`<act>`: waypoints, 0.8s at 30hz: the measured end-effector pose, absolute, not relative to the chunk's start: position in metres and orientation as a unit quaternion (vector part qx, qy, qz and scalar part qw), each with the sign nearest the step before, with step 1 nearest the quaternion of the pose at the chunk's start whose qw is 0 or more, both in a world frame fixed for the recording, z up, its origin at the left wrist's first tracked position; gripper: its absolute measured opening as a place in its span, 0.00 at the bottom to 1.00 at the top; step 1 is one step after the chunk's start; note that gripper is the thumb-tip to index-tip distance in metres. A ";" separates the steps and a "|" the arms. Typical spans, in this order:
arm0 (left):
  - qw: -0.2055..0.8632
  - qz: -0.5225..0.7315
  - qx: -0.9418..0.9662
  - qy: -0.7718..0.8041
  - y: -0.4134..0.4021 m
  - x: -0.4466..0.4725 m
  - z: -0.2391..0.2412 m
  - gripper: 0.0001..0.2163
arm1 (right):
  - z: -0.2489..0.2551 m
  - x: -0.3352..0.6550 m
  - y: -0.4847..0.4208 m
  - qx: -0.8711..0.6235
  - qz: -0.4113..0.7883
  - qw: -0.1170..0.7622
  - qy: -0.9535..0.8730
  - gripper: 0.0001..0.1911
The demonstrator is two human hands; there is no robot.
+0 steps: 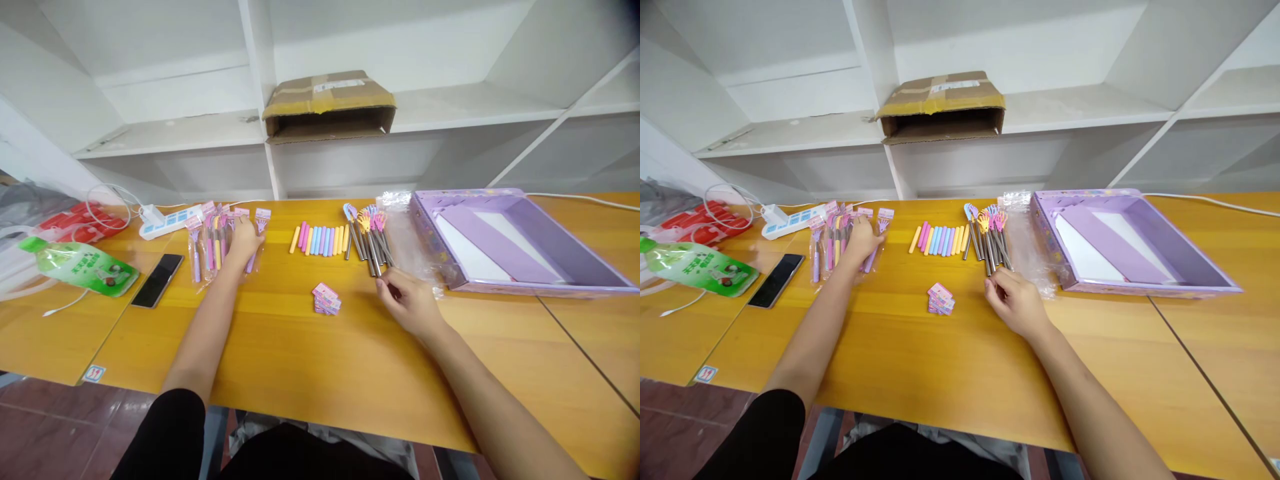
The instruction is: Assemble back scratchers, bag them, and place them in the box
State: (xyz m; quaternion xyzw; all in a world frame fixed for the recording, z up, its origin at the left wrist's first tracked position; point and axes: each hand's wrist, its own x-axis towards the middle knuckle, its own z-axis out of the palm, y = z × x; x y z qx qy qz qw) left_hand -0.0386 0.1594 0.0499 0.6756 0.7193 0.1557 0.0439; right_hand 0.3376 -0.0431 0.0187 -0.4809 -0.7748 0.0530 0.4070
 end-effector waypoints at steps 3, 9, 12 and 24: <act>0.103 0.159 0.686 0.703 0.164 -0.039 0.054 0.23 | 0.018 0.335 -0.044 -0.474 0.049 0.402 -0.782 0.15; 0.261 0.158 0.707 0.639 0.130 -0.035 0.068 0.21 | 0.018 0.331 -0.049 -0.459 0.044 0.414 -0.785 0.12; 0.368 0.142 0.718 0.574 0.078 -0.020 0.066 0.27 | 0.021 0.322 -0.056 -0.436 0.072 0.410 -0.798 0.05; 0.645 0.209 0.647 0.349 -0.029 -0.003 0.037 0.18 | 0.017 0.272 -0.079 -0.405 0.045 0.337 -0.849 0.27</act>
